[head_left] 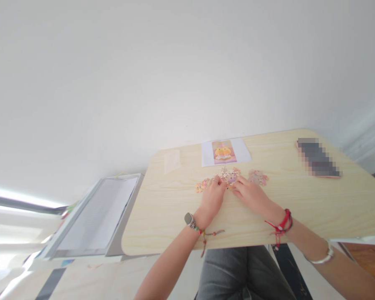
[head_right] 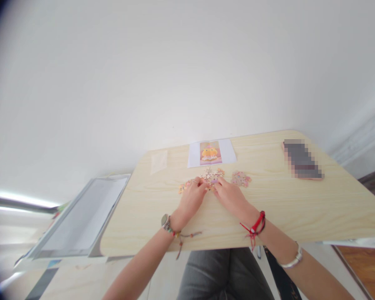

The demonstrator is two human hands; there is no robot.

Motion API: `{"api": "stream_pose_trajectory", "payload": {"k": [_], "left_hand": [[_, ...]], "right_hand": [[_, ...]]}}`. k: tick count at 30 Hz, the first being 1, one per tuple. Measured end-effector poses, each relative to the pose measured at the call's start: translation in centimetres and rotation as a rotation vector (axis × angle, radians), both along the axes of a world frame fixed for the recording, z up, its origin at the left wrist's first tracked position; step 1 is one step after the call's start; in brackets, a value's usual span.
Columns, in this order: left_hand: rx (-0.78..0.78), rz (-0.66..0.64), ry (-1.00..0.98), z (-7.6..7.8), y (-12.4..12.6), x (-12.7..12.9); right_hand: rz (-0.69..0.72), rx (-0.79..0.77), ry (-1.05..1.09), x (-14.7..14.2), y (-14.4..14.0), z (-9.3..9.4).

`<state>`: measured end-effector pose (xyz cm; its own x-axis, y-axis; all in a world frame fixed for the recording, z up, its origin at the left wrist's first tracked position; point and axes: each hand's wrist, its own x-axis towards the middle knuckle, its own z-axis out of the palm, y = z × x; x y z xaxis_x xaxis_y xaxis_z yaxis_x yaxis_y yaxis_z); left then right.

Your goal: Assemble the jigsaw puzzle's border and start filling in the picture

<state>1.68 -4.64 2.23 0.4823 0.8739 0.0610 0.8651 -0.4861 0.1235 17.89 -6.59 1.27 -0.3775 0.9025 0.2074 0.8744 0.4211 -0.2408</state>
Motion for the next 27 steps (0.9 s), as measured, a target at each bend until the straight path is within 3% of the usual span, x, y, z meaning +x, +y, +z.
{"api": "stream_pose_trajectory", "payload": {"k": [6,12,18,22,27], "left_hand": [[-0.025,0.003,-0.022,-0.8,0.1,0.1],[-0.046,0.052,-0.002,-0.8,0.2,0.2],[-0.005,-0.019,0.029,-1.3,0.1,-0.2],[0.029,-0.027,0.0,-1.0,-0.7,-1.4],[0.093,0.061,-0.064,-0.3,-1.0,-4.4]], "right_hand": [[-0.078,0.01,-0.051,-0.3,-0.2,-0.9],[-0.053,0.0,-0.019,-0.4,0.2,-1.5],[-0.02,-0.017,-0.076,-0.4,0.1,-1.8],[0.024,0.004,-0.069,-0.9,-0.1,-1.3],[0.143,0.036,-0.037,-3.1,1.2,0.3]]}}
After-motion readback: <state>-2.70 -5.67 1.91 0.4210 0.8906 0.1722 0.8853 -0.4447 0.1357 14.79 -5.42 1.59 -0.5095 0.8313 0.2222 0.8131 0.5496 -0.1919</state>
